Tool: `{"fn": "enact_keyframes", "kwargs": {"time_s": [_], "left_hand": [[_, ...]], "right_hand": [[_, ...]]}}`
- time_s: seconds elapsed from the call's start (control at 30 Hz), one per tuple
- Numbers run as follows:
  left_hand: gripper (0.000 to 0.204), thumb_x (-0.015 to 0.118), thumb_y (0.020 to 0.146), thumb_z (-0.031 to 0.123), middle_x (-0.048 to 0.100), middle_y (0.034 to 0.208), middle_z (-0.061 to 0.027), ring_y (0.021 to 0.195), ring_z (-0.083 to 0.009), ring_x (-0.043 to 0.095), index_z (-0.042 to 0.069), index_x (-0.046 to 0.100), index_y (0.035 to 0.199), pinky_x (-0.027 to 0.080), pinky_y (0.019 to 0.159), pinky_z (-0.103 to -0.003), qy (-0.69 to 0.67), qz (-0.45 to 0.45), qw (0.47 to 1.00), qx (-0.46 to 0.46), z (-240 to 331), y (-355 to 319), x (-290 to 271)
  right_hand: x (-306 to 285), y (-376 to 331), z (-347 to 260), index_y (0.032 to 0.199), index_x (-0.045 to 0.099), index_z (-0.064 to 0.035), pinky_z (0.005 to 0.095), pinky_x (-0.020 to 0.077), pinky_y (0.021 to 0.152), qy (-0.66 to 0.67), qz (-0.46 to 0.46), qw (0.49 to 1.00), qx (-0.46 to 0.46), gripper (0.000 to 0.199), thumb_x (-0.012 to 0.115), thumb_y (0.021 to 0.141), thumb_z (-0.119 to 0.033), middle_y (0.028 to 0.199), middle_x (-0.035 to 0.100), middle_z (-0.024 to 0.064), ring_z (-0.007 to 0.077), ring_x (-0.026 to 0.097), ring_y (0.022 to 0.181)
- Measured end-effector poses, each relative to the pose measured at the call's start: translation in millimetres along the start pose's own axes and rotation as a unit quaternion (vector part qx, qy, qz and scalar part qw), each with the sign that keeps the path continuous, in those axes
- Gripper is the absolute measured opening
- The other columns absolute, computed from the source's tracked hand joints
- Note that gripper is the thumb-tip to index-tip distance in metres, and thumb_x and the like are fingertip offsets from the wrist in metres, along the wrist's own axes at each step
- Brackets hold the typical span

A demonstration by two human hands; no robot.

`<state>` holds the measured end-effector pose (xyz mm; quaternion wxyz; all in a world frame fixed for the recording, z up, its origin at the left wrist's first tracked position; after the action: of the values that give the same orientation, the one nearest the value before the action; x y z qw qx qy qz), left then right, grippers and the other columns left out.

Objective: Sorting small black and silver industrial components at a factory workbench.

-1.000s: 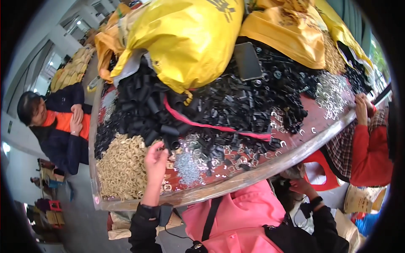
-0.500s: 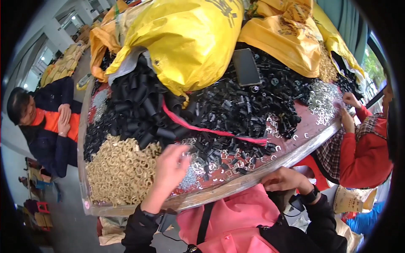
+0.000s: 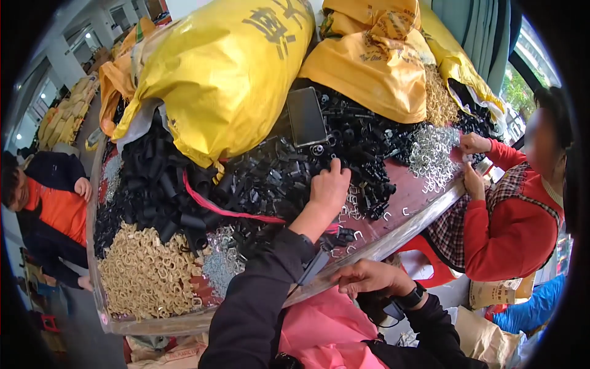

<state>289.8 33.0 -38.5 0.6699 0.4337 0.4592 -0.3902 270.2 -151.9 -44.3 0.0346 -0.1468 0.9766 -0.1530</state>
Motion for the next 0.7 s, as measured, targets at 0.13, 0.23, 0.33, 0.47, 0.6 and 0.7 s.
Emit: {"fn": "enact_keyframes", "kwargs": {"time_s": [0.13, 0.23, 0.33, 0.47, 0.6, 0.7], "left_hand": [[0.024, 0.06, 0.068, 0.009, 0.047, 0.093, -0.0145, 0.071, -0.0314, 0.057, 0.004, 0.047, 0.086, 0.048, 0.061, -0.038, -0.005, 0.001, 1.0, -0.021, -6.2, 1.5, -4.2], [0.025, 0.061, 0.067, 0.007, 0.047, 0.092, -0.0143, 0.071, -0.0323, 0.056, 0.004, 0.046, 0.086, 0.048, 0.061, -0.038, -0.074, 0.043, 0.996, -0.01, -16.6, -13.6, -12.7], [0.025, 0.062, 0.066, 0.004, 0.048, 0.09, -0.0148, 0.071, -0.0332, 0.056, 0.004, 0.046, 0.085, 0.048, 0.062, -0.038, -0.145, 0.085, 0.986, 0.003, -29.5, -27.5, -18.0], [0.026, 0.062, 0.065, 0.002, 0.05, 0.085, -0.0145, 0.068, -0.0314, 0.056, 0.002, 0.047, 0.085, 0.047, 0.061, -0.036, -0.228, 0.163, 0.96, 0.003, -49.1, -46.6, -36.4], [0.028, 0.063, 0.068, 0.005, 0.055, 0.077, -0.0097, 0.063, -0.022, 0.056, -0.001, 0.052, 0.094, 0.046, 0.057, -0.03, -0.358, 0.187, 0.911, -0.082, -73.8, -86.0, -56.9], [0.028, 0.059, 0.078, 0.009, 0.058, 0.075, -0.0048, 0.062, -0.0112, 0.054, -0.002, 0.054, 0.104, 0.044, 0.056, -0.021, -0.629, 0.081, 0.738, -0.232, -91.2, -146.6, -76.5]], "right_hand": [[-3.0, -3.3, 3.9, 0.111, 0.045, 0.0024, 0.0228, 0.0452, 0.057, 0.019, -0.007, 1.0, -0.012, 0.033, 0.053, 0.084, -0.015, 0.071, 0.057, 0.0045, 0.0108, 0.056, 0.06], [-5.5, -4.9, 0.4, 0.11, 0.045, 0.0024, 0.0231, 0.0453, 0.057, 0.002, 0.006, 1.0, -0.012, 0.032, 0.053, 0.084, -0.015, 0.072, 0.057, 0.0047, 0.0114, 0.056, 0.061], [-0.5, -4.0, -6.5, 0.105, 0.048, 0.0005, 0.0244, 0.0452, 0.056, -0.037, 0.032, 0.999, -0.004, 0.031, 0.055, 0.083, -0.02, 0.071, 0.058, 0.0064, 0.0128, 0.059, 0.063], [4.7, 6.5, -18.6, 0.106, 0.05, 0.0003, 0.0247, 0.0449, 0.057, -0.133, 0.059, 0.988, -0.049, 0.029, 0.056, 0.081, -0.014, 0.072, 0.058, 0.0063, 0.0128, 0.057, 0.063], [11.1, 30.1, -30.7, 0.093, 0.055, -0.0036, 0.0323, 0.046, 0.057, -0.262, 0.169, 0.939, -0.146, 0.019, 0.058, 0.075, -0.01, 0.076, 0.057, 0.0095, 0.0257, 0.057, 0.066], [17.8, 55.7, -32.1, 0.088, 0.056, -0.0044, 0.0329, 0.0454, 0.056, -0.343, 0.17, 0.905, -0.187, 0.015, 0.057, 0.073, -0.007, 0.073, 0.054, 0.0102, 0.0266, 0.056, 0.065]]}}
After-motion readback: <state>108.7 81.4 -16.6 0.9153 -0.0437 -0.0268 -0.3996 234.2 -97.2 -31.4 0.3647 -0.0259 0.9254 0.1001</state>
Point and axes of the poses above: each hand's wrist, its own y-axis towards the middle knuckle, its own x-axis out of the palm, z = x × y, the point moved 1 cm from there along y, towards the middle knuckle
